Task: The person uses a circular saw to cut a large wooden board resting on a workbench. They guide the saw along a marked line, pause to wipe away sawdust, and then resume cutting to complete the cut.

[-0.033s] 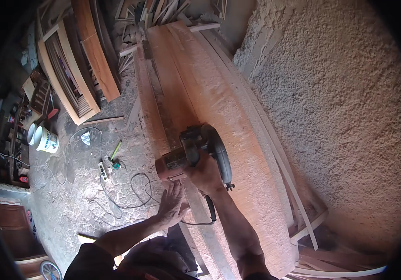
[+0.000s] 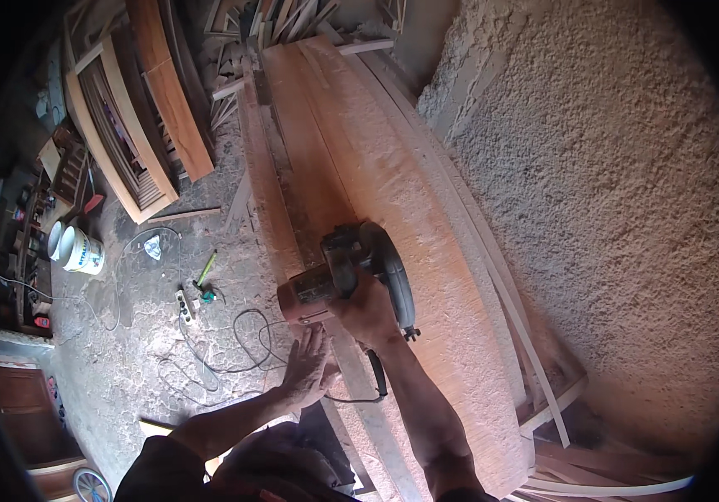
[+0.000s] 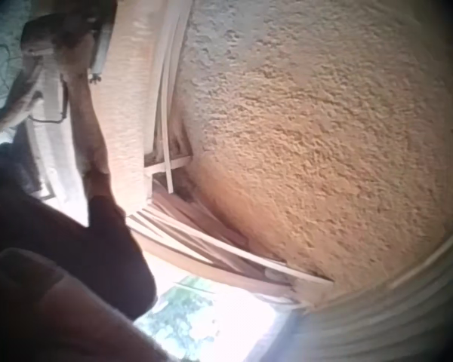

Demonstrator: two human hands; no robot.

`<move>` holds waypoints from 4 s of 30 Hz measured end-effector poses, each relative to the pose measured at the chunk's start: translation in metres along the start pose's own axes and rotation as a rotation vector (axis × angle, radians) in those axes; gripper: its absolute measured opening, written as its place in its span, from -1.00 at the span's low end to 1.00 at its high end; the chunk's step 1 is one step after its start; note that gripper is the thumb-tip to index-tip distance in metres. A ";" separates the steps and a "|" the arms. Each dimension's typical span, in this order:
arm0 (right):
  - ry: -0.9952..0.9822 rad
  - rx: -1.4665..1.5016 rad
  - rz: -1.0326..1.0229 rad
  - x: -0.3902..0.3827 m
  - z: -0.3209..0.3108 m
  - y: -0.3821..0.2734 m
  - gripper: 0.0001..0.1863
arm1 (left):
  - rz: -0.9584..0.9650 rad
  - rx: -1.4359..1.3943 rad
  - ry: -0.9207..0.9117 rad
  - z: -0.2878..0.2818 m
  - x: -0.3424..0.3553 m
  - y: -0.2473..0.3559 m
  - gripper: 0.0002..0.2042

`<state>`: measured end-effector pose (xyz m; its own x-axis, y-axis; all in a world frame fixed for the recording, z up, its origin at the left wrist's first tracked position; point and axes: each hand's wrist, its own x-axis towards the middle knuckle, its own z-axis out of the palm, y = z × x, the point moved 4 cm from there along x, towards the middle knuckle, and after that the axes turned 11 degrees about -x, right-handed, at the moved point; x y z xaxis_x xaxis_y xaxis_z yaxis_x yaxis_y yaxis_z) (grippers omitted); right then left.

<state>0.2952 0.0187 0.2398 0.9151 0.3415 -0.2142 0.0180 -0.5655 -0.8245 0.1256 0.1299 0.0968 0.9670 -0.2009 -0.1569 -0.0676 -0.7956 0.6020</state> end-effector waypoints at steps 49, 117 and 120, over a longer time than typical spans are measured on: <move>-0.073 -0.085 0.084 0.069 0.009 -0.021 -0.49 | -0.167 0.134 0.019 -0.180 0.218 -0.180 -0.22; 0.016 -0.111 0.010 0.188 0.025 -0.060 -0.66 | -0.133 -1.655 0.855 -0.188 0.355 -0.305 -0.40; -0.016 -0.018 -0.037 0.192 0.038 -0.077 -0.67 | -0.152 -1.598 0.795 -0.167 0.360 -0.382 -0.37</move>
<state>0.4543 0.1560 0.2421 0.9072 0.3744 -0.1920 0.0591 -0.5653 -0.8228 0.5405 0.4575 -0.0590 0.8485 0.4935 -0.1911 -0.1626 0.5868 0.7932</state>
